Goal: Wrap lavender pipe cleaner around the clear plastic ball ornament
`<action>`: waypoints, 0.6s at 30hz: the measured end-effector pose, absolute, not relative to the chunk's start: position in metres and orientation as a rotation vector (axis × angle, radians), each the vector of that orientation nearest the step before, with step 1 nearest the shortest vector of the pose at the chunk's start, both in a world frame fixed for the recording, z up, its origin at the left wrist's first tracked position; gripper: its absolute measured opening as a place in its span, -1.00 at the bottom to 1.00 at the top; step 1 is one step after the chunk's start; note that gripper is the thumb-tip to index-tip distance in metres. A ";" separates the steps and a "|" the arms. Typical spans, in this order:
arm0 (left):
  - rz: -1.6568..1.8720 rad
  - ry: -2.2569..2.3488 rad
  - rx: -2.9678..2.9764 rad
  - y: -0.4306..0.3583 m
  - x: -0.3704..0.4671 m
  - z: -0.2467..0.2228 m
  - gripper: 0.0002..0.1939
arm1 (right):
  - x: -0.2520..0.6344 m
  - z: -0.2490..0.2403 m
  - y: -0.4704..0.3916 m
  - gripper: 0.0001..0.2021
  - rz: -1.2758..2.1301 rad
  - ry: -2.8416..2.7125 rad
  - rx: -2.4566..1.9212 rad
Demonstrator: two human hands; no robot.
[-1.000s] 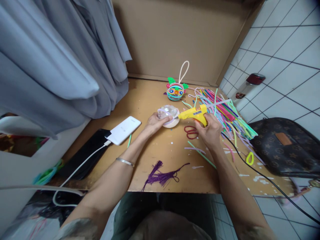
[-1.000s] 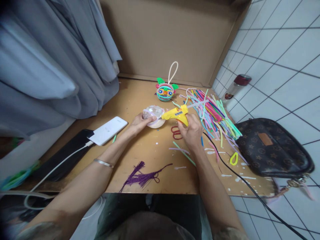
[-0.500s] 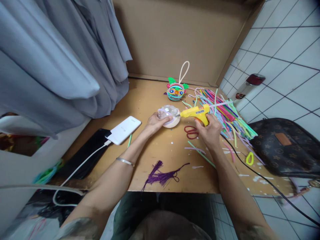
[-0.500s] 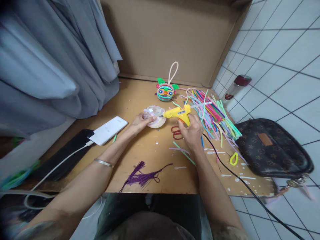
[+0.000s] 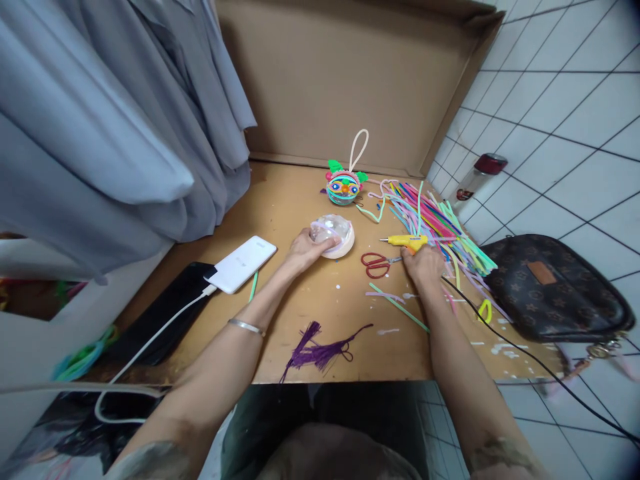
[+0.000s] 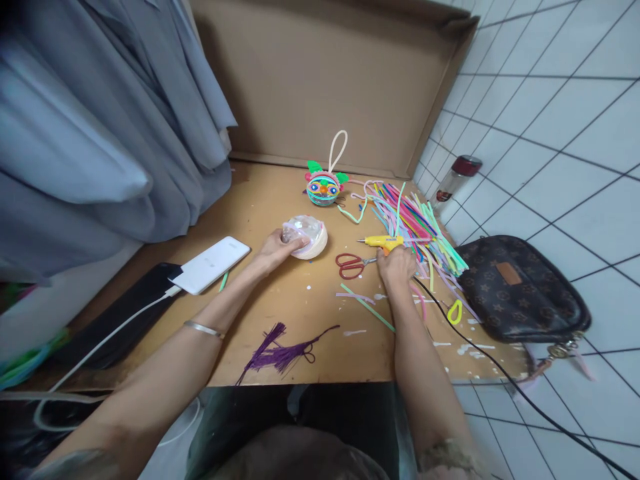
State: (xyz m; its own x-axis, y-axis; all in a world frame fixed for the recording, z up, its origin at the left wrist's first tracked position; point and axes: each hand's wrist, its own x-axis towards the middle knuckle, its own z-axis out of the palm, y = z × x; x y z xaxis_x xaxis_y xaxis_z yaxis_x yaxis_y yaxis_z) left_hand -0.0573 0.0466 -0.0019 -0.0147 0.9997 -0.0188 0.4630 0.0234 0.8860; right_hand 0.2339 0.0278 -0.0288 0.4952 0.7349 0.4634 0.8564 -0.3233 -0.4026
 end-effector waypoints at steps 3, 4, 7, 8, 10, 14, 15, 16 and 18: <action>0.890 1.617 1.516 0.044 -0.056 0.002 -0.25 | 0.235 -0.029 0.027 -0.70 -0.419 -1.325 -2.029; 0.887 1.620 1.516 0.043 -0.056 0.003 -0.25 | 0.235 -0.026 0.026 -0.71 -0.468 -1.344 -1.966; 0.879 1.619 1.512 0.042 -0.055 0.005 -0.24 | 0.223 -0.017 0.022 -0.77 -0.450 -1.431 -1.755; 0.874 1.622 1.512 0.042 -0.055 0.005 -0.23 | 0.216 -0.013 0.021 -0.78 -0.370 -1.476 -1.674; 0.873 1.621 1.513 0.042 -0.055 0.003 -0.22 | 0.196 -0.005 0.017 -0.79 -0.142 -1.578 -1.487; 0.915 1.590 1.510 0.045 -0.054 -0.001 -0.25 | 0.153 0.014 0.011 -0.82 0.113 -1.756 -1.306; 0.918 1.595 1.506 0.045 -0.053 -0.001 -0.24 | 0.144 0.019 0.010 -0.83 0.155 -1.796 -1.291; 0.916 1.607 1.502 0.045 -0.053 -0.002 -0.24 | 0.138 0.023 0.010 -0.83 0.188 -1.825 -1.285; 0.908 1.627 1.498 0.044 -0.053 -0.001 -0.22 | 0.128 0.029 0.011 -0.87 0.228 -1.880 -1.290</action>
